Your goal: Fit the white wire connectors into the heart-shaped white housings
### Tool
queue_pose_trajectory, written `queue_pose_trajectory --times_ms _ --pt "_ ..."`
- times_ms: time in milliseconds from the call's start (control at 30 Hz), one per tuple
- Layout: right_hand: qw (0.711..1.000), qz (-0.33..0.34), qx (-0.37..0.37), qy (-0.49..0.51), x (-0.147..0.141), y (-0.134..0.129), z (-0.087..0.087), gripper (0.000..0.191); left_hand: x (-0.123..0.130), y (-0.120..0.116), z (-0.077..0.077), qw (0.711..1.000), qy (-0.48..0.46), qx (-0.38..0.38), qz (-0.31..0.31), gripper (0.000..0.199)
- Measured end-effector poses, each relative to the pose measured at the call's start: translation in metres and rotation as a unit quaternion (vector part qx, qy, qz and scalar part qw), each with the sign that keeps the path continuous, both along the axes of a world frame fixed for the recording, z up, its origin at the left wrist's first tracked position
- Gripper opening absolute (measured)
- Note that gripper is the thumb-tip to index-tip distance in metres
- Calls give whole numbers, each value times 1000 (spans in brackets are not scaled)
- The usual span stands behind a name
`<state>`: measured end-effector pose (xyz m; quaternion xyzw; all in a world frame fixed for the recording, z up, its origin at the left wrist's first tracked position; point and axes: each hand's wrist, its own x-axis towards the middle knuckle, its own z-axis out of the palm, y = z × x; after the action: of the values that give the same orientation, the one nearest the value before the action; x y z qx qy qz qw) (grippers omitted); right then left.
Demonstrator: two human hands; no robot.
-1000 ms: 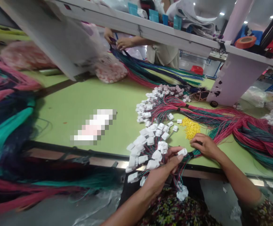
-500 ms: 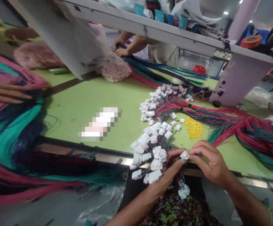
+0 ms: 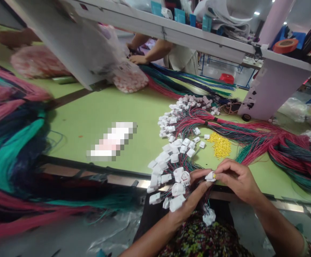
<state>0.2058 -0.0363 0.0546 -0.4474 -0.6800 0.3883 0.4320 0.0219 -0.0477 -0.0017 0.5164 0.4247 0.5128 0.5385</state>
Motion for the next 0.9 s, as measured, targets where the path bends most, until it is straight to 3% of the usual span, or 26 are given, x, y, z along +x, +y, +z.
queue_pose_trajectory --times_ms 133,233,400,567,733,900 --pt "1000 -5 -13 17 -1 1 -1 14 2 -1 1 1000 -5 9 -3 23" --pt "1000 -12 26 -2 -1 1 -2 8 3 -3 4 1000 -17 -14 18 23" --pt "994 -21 106 -22 -1 -1 -3 5 2 -4 8 1000 -2 -9 -11 24" --pt "988 -14 135 -73 0 -5 2 8 5 -4 -1 1000 -17 -5 12 25" --pt "976 -10 187 -115 0 -7 7 11 3 -2 -11 998 15 66 15 25" --pt "982 3 160 -102 1 -7 8 10 0 1 -15 990 17 137 22 28"
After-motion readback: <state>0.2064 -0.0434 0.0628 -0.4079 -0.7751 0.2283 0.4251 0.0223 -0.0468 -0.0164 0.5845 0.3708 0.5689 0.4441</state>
